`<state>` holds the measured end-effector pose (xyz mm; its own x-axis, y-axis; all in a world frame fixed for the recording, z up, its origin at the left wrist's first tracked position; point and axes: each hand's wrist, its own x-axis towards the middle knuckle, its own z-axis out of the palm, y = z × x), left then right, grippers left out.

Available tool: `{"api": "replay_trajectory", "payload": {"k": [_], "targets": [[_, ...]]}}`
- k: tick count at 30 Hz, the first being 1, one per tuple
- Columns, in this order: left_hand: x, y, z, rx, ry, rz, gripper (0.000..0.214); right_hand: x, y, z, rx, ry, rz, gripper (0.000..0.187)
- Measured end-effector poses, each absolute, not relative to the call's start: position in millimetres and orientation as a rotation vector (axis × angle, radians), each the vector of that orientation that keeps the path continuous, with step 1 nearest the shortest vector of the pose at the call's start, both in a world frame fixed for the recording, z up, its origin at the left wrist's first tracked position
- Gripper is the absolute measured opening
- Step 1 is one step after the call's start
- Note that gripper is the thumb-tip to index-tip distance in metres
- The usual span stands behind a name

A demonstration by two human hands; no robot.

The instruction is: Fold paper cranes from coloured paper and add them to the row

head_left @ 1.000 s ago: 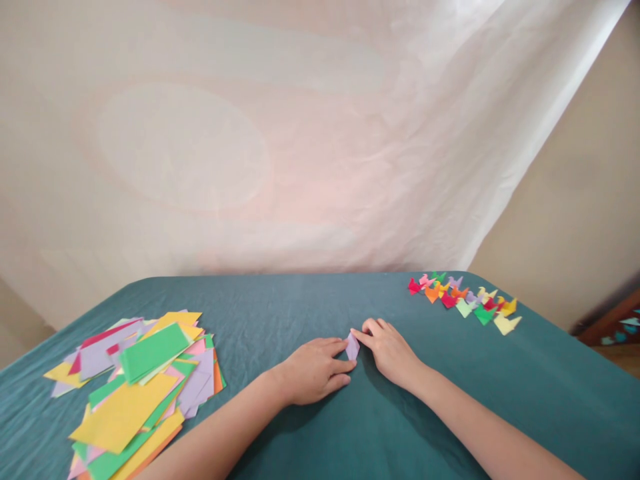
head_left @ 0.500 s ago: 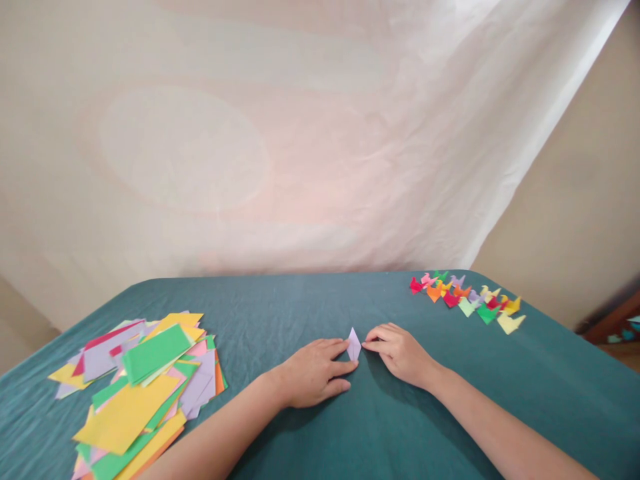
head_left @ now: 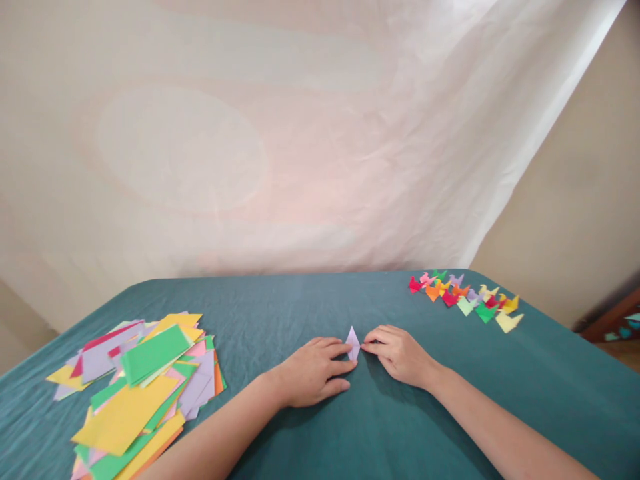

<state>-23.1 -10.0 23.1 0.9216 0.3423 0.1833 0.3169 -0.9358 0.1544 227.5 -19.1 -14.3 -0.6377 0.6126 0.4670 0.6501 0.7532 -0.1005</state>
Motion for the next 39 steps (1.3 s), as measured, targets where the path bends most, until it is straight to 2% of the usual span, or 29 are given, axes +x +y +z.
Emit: {"api": "replay_trajectory", "payload": {"k": [27,39], "targets": [[-23.2,-9.0,23.4,2.872,0.584,0.291,0.052,223.7,-21.7,-12.3,-0.929,-2.470,-0.153,0.031],[-21.7,-9.4,19.4,2.855,0.602,0.362,0.051,219.0,-23.8,-12.0,-0.905,-2.469,-0.090,0.039]]}}
